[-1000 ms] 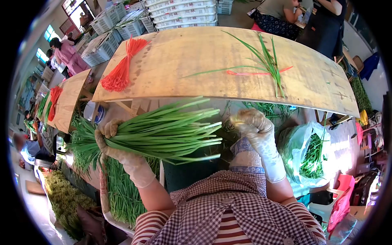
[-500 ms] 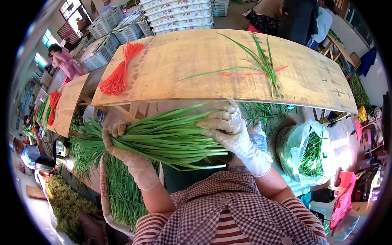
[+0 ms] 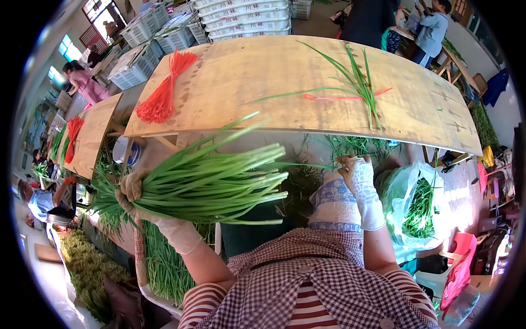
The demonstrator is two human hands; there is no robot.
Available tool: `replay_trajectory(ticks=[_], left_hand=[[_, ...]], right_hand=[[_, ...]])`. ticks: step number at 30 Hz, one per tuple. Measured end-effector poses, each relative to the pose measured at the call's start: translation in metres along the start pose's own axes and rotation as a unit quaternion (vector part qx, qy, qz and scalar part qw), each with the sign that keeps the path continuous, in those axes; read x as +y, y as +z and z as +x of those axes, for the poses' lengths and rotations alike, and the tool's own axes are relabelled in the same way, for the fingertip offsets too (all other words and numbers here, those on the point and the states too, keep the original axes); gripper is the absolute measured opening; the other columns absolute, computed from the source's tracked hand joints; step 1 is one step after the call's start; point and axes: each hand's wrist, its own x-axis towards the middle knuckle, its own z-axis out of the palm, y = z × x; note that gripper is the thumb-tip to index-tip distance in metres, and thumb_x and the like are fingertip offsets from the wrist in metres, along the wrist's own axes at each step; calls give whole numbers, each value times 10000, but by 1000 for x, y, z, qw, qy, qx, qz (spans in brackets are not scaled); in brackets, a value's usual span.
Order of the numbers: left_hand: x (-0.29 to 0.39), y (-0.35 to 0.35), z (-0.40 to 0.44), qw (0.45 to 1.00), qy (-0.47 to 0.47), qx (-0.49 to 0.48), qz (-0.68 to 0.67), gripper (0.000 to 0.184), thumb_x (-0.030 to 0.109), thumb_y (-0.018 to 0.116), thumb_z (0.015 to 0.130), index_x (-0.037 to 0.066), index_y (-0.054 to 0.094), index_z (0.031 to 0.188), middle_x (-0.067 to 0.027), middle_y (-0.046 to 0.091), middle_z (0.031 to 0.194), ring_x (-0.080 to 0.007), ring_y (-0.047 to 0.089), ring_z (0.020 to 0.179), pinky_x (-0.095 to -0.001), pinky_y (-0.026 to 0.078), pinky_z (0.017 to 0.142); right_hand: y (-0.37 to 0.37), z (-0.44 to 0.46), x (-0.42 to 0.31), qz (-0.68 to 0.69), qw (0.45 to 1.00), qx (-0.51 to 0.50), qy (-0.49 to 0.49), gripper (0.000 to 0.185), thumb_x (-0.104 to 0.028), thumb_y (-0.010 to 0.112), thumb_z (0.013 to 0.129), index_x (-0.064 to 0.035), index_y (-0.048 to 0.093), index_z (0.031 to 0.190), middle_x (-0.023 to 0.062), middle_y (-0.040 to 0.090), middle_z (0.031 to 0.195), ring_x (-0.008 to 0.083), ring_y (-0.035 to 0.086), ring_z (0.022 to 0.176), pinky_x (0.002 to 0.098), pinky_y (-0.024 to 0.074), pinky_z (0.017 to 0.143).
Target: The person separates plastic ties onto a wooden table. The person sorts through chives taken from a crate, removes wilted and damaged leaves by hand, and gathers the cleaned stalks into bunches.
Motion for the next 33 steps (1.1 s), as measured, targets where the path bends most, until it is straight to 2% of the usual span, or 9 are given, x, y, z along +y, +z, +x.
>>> replay_trajectory(ticks=[2,5,8,14,18,22,28,32,33], left_hand=[[-2,-1,4,1000,11,-14,-10,291,58,600,825,143,417,616,43,419,540,-85,448,544,-230,430,672],[-10,-1,4,999,-6,-46,-25,302,47,603,818,146,404,613,52,421,531,-72,447,502,-235,438,662],[-26,-2,5,997,25,-68,-21,278,53,591,823,141,408,634,58,424,520,-63,442,479,-222,429,604],[-27,-7,3,997,44,-50,-29,222,81,580,831,133,425,680,56,426,504,-60,419,461,-178,395,498],[-28,-8,1,998,44,-40,-27,241,79,586,824,135,419,660,52,428,502,-60,423,464,-179,396,502],[-36,-3,0,997,56,-41,-13,253,77,584,826,133,413,648,47,434,505,-60,425,466,-181,393,496],[-27,2,2,996,52,-73,-13,244,78,582,826,129,410,661,48,430,508,-66,422,473,-174,385,494],[-40,0,-2,998,42,-44,35,237,97,565,855,133,414,675,46,422,537,-78,433,512,-198,410,560],[-47,1,-3,998,35,-30,42,236,106,558,869,133,421,679,42,422,548,-81,445,531,-215,419,588]], right_hand=[[-5,0,-12,303,948,-41,89,229,-113,677,794,-76,720,1016,133,701,948,237,660,923,386,473,934],[-39,-1,-65,581,805,-100,69,233,-109,705,819,-45,707,1043,121,705,984,185,654,916,276,511,841],[-53,6,-89,544,829,-124,-18,238,-107,731,817,-28,704,1039,90,706,990,133,632,909,267,505,830],[-24,9,-113,620,731,-268,93,221,-71,716,828,-22,704,1042,74,715,949,108,633,876,267,505,804],[-16,7,-112,700,668,-249,32,187,-59,651,877,7,688,1048,77,717,926,109,639,859,260,505,785],[-15,9,-109,576,787,-221,-3,196,-105,636,893,10,684,1044,110,712,957,170,651,906,294,512,815],[-49,-3,-99,578,812,-40,66,221,-147,688,854,-44,697,1049,89,708,1002,181,656,898,294,515,832],[-47,1,-118,385,895,62,-216,216,-140,746,767,-55,719,964,96,703,941,242,651,879,348,514,793],[-46,1,-121,384,898,30,-212,249,-158,763,730,-69,721,958,108,689,929,290,631,878,383,509,791]])
